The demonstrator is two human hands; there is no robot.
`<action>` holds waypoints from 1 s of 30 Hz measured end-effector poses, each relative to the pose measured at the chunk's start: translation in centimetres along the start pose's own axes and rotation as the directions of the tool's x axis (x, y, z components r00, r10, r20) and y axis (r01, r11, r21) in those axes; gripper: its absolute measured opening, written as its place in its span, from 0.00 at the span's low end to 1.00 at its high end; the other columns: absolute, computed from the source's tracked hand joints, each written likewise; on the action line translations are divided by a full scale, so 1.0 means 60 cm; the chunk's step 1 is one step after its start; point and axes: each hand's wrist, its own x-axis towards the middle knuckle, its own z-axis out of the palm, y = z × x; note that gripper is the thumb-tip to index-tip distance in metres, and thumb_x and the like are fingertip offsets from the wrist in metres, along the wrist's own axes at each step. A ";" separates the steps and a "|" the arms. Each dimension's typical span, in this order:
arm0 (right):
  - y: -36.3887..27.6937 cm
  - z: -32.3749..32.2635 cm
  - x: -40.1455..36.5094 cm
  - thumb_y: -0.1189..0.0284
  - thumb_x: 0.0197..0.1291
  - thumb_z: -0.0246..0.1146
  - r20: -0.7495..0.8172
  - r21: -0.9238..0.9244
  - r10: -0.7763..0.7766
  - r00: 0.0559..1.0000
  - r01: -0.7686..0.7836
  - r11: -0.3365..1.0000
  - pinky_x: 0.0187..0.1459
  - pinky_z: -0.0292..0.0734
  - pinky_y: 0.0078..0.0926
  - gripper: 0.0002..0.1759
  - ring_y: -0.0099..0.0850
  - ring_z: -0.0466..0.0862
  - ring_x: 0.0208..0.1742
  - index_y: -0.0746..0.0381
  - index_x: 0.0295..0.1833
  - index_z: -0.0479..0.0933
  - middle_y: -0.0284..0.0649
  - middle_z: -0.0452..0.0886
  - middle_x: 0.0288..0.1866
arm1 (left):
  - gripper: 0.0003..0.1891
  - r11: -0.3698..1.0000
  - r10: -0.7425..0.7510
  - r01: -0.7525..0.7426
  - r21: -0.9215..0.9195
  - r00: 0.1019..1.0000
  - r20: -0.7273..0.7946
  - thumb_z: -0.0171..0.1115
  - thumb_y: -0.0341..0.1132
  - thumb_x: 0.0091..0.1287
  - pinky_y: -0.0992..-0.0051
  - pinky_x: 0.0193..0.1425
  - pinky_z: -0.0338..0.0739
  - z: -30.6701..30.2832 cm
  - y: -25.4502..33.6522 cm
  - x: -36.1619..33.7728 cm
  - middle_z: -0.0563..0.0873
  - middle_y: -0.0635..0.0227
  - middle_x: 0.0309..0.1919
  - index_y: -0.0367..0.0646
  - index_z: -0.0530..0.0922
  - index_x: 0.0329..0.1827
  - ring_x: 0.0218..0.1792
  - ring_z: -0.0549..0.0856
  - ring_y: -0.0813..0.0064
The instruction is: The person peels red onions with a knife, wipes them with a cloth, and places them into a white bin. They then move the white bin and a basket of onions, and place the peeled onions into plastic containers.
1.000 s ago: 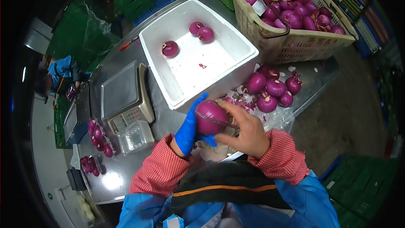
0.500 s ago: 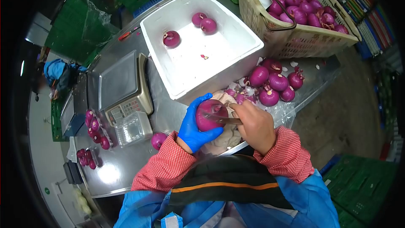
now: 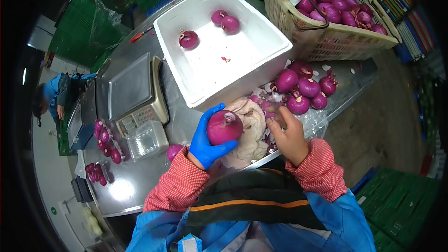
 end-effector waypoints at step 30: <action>-0.057 0.144 -0.017 0.65 0.51 0.69 0.094 -0.365 -0.234 0.968 0.253 0.896 0.35 0.77 0.38 0.15 0.41 0.81 0.37 0.59 0.42 0.76 0.41 0.71 0.32 | 0.34 0.924 -0.005 0.005 0.382 1.000 -0.002 0.78 0.38 0.48 0.63 0.58 0.75 0.024 -0.122 -0.067 0.78 0.54 0.51 0.42 0.72 0.59 0.55 0.80 0.54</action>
